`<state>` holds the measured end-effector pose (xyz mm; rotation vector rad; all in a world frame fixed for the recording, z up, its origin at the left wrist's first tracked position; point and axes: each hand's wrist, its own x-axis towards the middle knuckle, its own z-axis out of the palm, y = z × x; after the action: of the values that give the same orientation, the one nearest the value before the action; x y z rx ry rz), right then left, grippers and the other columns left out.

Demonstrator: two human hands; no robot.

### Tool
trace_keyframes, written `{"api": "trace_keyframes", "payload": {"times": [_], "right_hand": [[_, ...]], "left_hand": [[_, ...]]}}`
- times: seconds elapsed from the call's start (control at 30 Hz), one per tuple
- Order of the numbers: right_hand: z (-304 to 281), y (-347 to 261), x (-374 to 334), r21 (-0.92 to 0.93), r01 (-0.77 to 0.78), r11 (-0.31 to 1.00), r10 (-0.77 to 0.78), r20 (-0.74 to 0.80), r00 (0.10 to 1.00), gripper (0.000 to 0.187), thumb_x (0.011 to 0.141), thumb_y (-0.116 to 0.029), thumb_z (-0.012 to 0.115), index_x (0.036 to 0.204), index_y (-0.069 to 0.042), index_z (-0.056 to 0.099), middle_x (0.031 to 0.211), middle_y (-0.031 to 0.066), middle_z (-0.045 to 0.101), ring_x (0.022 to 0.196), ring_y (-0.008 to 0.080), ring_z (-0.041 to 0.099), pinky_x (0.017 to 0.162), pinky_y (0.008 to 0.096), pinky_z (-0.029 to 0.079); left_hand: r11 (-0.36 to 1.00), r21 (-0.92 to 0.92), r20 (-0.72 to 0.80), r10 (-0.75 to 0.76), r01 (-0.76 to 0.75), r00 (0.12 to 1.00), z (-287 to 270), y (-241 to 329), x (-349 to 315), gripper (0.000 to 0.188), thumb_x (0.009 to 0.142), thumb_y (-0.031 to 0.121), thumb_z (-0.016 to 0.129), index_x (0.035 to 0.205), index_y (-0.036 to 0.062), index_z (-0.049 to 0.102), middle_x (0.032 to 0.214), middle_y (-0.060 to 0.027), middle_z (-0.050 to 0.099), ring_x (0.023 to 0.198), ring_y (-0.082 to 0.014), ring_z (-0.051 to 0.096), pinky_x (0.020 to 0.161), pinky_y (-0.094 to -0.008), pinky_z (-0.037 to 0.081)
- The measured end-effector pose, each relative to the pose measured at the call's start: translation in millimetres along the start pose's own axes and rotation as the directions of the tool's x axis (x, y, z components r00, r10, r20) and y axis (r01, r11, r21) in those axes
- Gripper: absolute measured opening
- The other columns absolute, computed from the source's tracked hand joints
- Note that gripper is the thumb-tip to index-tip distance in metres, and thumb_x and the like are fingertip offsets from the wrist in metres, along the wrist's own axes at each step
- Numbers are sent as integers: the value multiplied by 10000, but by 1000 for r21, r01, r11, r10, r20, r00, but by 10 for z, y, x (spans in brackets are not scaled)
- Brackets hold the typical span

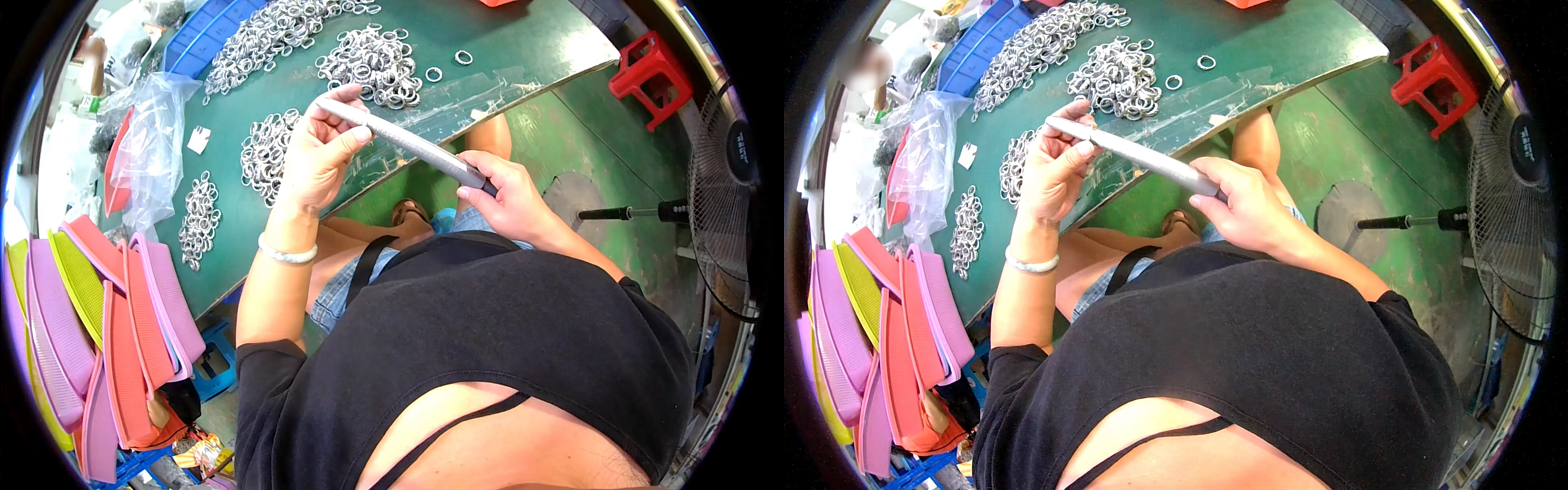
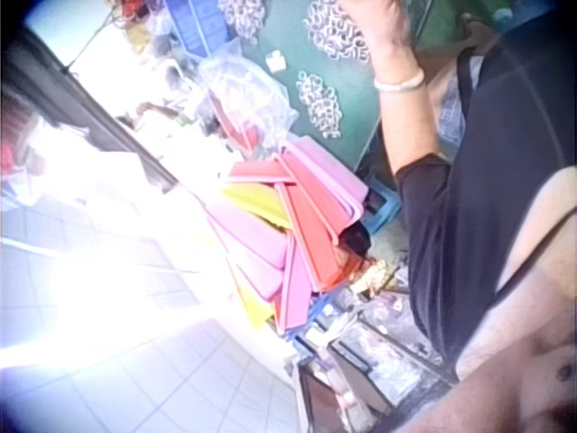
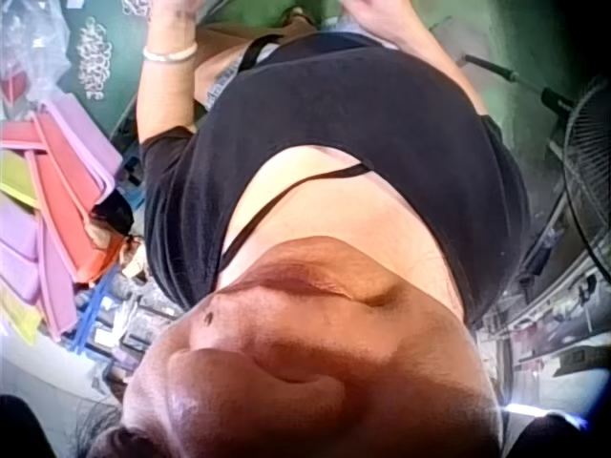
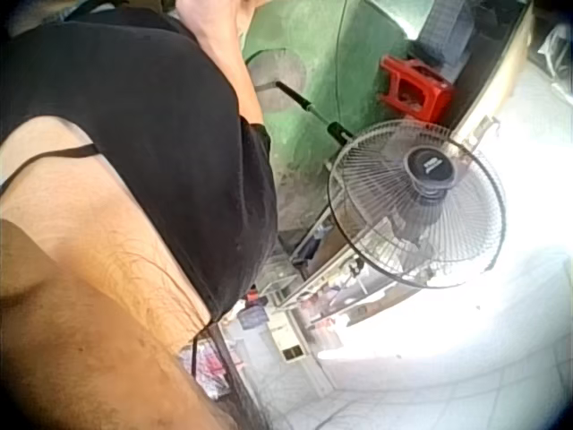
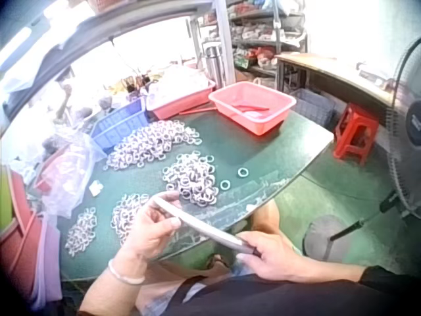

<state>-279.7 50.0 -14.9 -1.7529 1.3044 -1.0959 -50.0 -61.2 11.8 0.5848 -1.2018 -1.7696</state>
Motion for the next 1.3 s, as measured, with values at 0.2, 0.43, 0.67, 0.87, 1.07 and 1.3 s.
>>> {"api": "trace_keyframes", "payload": {"times": [0.2, 0.43, 0.67, 0.87, 1.07, 1.3], "right_hand": [[1, 36, -14, -129, 98, 987, -109, -80, 991, 329, 735, -40, 637, 1045, -5, 535, 870, 141, 595, 755, 281, 605, 647, 337, 475], [0, -1, -4, -236, 149, 960, -168, -62, 984, 336, 732, -47, 627, 1051, -26, 523, 877, 136, 584, 776, 316, 595, 651, 361, 478], [-10, -8, 16, -285, 183, 941, -202, -38, 979, 347, 731, -62, 627, 1058, -44, 512, 885, 125, 573, 769, 320, 587, 641, 381, 476], [-14, -12, 17, -317, 186, 930, -202, -17, 979, 346, 722, -54, 627, 1047, -45, 511, 855, 123, 560, 744, 324, 578, 622, 388, 470], [-16, -24, 23, -310, 201, 929, -220, -27, 975, 340, 714, -34, 623, 1035, -37, 512, 839, 128, 554, 732, 326, 574, 617, 389, 466], [-33, -19, 35, -328, 206, 922, -223, -16, 975, 343, 709, -34, 627, 1035, -28, 517, 832, 128, 552, 727, 323, 573, 614, 383, 465]], "left_hand": [[990, 109, -52, -79, 85, 996, -2, 43, -90, 349, 793, -5, 611, 1128, -22, 516, 969, -72, 588, 815, -143, 581, 762, -260, 484], [991, 78, -112, -101, 110, 989, 81, -43, -149, 182, 793, 14, 621, 969, -17, 587, 803, -56, 603, 693, -114, 545, 658, -234, 451], [994, 77, -79, -76, 82, 994, 182, -63, -176, 245, 773, 27, 648, 1001, -6, 565, 807, -39, 597, 707, -90, 549, 675, -218, 454], [989, 84, -84, -110, 118, 990, 90, -127, -221, 271, 762, -6, 648, 1013, -19, 548, 836, -62, 598, 706, -110, 549, 661, -226, 452], [988, 80, -103, -127, 135, 987, 102, -113, -224, 302, 735, -27, 666, 1013, -23, 550, 835, -70, 606, 708, -123, 562, 659, -227, 462], [981, 108, -93, -149, 159, 984, 89, -88, -228, 317, 696, -31, 708, 986, -11, 581, 865, -58, 619, 795, -119, 580, 746, -235, 470]]}}
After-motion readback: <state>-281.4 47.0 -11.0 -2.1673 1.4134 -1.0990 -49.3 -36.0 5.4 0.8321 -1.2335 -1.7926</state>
